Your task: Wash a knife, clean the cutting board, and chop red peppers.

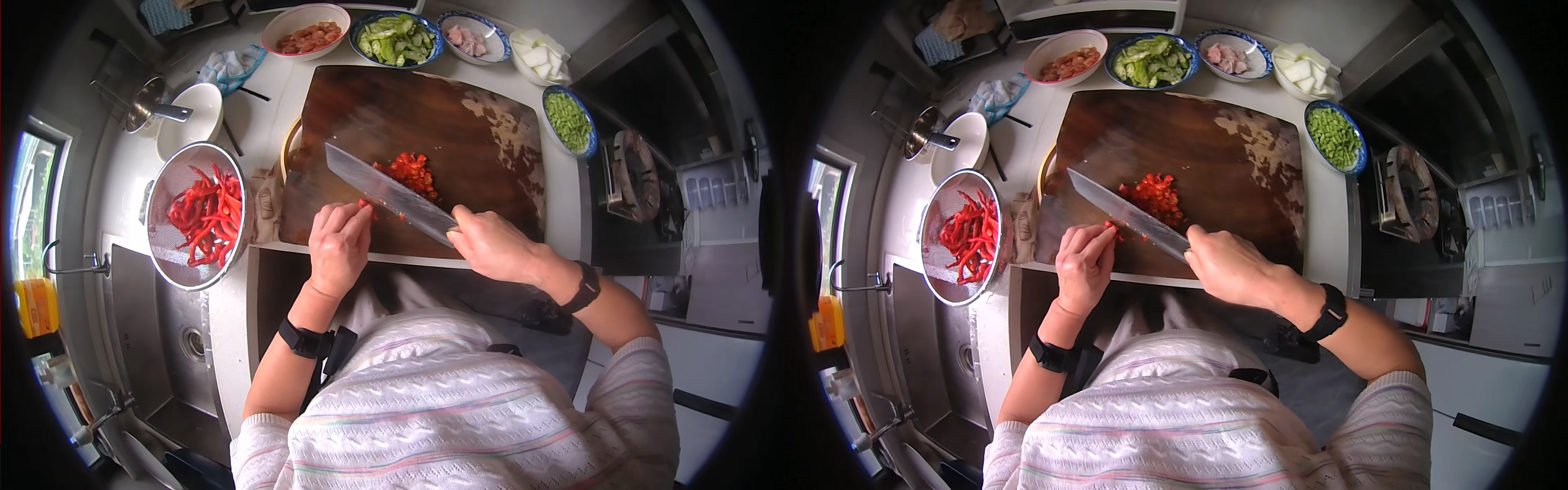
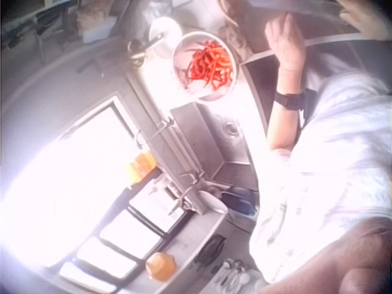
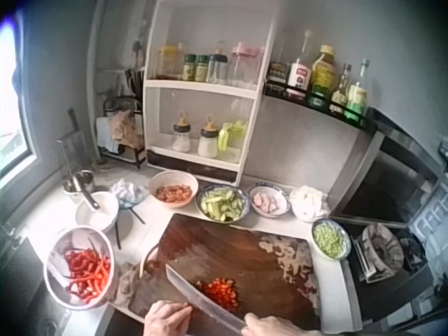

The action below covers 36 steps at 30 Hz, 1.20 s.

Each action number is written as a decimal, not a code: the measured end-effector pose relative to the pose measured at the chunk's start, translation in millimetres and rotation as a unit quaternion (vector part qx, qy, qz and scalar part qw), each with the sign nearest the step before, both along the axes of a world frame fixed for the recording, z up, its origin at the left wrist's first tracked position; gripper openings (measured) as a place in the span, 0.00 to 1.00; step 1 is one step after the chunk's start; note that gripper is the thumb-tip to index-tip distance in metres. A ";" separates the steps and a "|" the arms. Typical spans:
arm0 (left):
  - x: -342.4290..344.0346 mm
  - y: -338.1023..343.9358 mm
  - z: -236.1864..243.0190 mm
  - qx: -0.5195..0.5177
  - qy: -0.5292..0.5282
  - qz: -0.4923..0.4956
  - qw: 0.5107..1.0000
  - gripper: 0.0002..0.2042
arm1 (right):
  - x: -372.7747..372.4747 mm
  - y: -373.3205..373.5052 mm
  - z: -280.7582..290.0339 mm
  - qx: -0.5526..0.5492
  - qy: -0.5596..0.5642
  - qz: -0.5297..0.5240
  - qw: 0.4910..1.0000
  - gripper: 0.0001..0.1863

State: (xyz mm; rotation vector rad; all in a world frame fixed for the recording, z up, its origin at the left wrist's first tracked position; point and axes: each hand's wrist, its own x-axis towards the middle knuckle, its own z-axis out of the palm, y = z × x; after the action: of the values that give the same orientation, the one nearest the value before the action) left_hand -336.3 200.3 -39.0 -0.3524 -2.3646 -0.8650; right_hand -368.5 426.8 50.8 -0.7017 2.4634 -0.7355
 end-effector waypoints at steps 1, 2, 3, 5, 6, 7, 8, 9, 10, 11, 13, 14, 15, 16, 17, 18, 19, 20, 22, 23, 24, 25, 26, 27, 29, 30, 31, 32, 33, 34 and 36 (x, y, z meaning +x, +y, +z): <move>0.9 -0.3 0.0 -0.007 0.000 0.001 1.000 0.11 | 0.3 0.2 3.2 0.001 -0.006 0.002 1.000 0.11; 1.1 0.1 -0.6 -0.007 -0.001 0.000 1.000 0.11 | 0.1 -0.8 4.2 0.001 -0.007 0.001 1.000 0.11; 1.1 0.6 -1.5 0.003 -0.010 -0.001 1.000 0.11 | -0.6 -3.5 4.5 0.015 -0.025 0.007 1.000 0.11; 0.6 2.7 -2.2 0.014 -0.019 -0.005 1.000 0.11 | -1.9 -10.2 -0.1 0.024 -0.030 0.017 0.999 0.12; 0.6 2.5 -2.1 0.015 -0.015 -0.009 1.000 0.11 | -3.1 -11.0 -1.8 0.027 -0.035 0.014 0.999 0.12; 0.5 1.0 -2.0 0.015 -0.010 -0.011 1.000 0.11 | -4.0 -12.3 -3.6 0.028 -0.039 0.012 0.999 0.12; -0.2 0.8 -2.7 0.014 -0.010 -0.012 1.000 0.11 | -4.0 -9.9 -7.8 0.027 -0.039 0.011 0.999 0.12; -1.8 0.7 -4.1 0.010 -0.009 -0.021 1.000 0.11 | -4.0 -5.2 -13.0 0.001 -0.024 0.006 1.000 0.12; -2.6 0.3 -5.0 0.006 -0.009 -0.028 1.000 0.11 | -4.2 -1.7 -15.5 -0.026 -0.009 0.005 1.000 0.13; -5.4 0.4 -4.6 0.006 -0.010 -0.025 1.000 0.11 | -4.3 0.7 -14.3 -0.027 -0.010 0.007 1.000 0.13; -13.6 2.4 -2.9 -0.011 -0.014 -0.032 0.999 0.12 | -5.1 4.9 -9.0 -0.002 -0.021 -0.010 1.000 0.13; -14.6 3.0 -3.6 -0.008 -0.022 -0.030 0.999 0.12 | -3.6 7.4 -11.3 -0.015 -0.007 -0.004 1.000 0.13; -14.4 3.7 -2.8 -0.008 -0.021 -0.028 0.999 0.12 | -4.0 7.5 -7.5 -0.015 -0.007 -0.002 1.000 0.13; -14.0 3.7 -1.9 0.004 -0.015 -0.026 1.000 0.12 | -4.2 6.3 -1.4 0.005 -0.024 -0.008 1.000 0.13; -13.5 2.9 -0.5 0.017 -0.010 -0.023 1.000 0.12 | -4.4 5.1 3.9 0.026 -0.041 -0.015 0.999 0.12; -11.6 1.1 3.0 0.017 -0.011 -0.022 1.000 0.12 | -4.2 4.1 7.4 0.026 -0.042 -0.013 0.999 0.12; -9.2 0.2 8.7 0.025 -0.022 -0.009 0.999 0.12 | -3.3 4.6 11.2 0.023 -0.040 -0.018 0.999 0.12; -7.2 -0.4 11.0 0.033 -0.033 0.004 0.999 0.11 | -2.5 5.0 12.7 0.021 -0.039 -0.022 0.999 0.12; -4.4 -2.5 4.1 0.028 -0.032 0.007 0.999 0.11 | -0.9 4.1 11.8 0.007 -0.029 -0.016 0.999 0.12; -3.9 -3.0 0.0 0.022 -0.031 0.011 0.999 0.10 | -0.5 2.9 11.0 -0.009 -0.019 -0.009 1.000 0.12; -4.2 -1.9 -3.0 0.032 -0.022 0.010 0.999 0.08 | -1.1 -1.0 6.2 -0.008 -0.019 -0.009 1.000 0.12; -4.7 -1.0 -2.7 0.033 -0.022 0.009 0.999 0.08 | -2.0 -6.0 -2.2 0.003 -0.005 -0.004 1.000 0.12; -5.6 -0.2 -2.0 0.033 -0.021 0.010 0.999 0.08 | -3.0 -8.6 -7.5 0.014 0.011 0.002 1.000 0.11; -6.2 0.9 -1.2 0.032 -0.020 0.011 0.999 0.08 | -3.7 -8.3 -8.4 0.014 0.011 0.001 1.000 0.11; -7.0 -0.2 -3.7 0.033 -0.017 0.007 0.999 0.08 | -6.8 -10.7 -10.9 0.007 0.015 0.012 1.000 0.11; -7.5 -0.6 -4.3 0.034 -0.015 0.003 0.999 0.08 | -8.0 -8.7 -12.3 0.001 0.021 0.015 1.000 0.11; -6.9 -0.7 -4.3 0.034 -0.015 0.003 0.999 0.08 | -8.7 -6.2 -10.5 0.001 0.021 0.016 1.000 0.11; -6.4 -0.9 -4.2 0.032 -0.015 0.005 0.999 0.08 | -9.3 -3.9 -6.4 0.009 0.018 0.015 1.000 0.11; -6.0 -1.2 -4.3 0.030 -0.016 0.007 0.999 0.08 | -9.5 -3.0 -1.5 0.018 0.016 0.015 1.000 0.11; -5.6 -1.2 -4.5 0.031 -0.016 0.008 0.999 0.08 | -8.0 -3.6 6.4 0.029 0.001 0.010 1.000 0.11; -4.7 -1.6 -5.3 0.034 -0.020 0.010 0.999 0.08 | -7.3 -7.7 20.8 0.050 -0.017 0.014 0.999 0.11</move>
State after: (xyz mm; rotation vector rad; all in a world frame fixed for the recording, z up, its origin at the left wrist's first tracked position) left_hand -341.0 198.7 -44.4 -0.2852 -2.3655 -0.9487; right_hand -375.8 419.1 71.6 -0.6780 2.4359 -0.6047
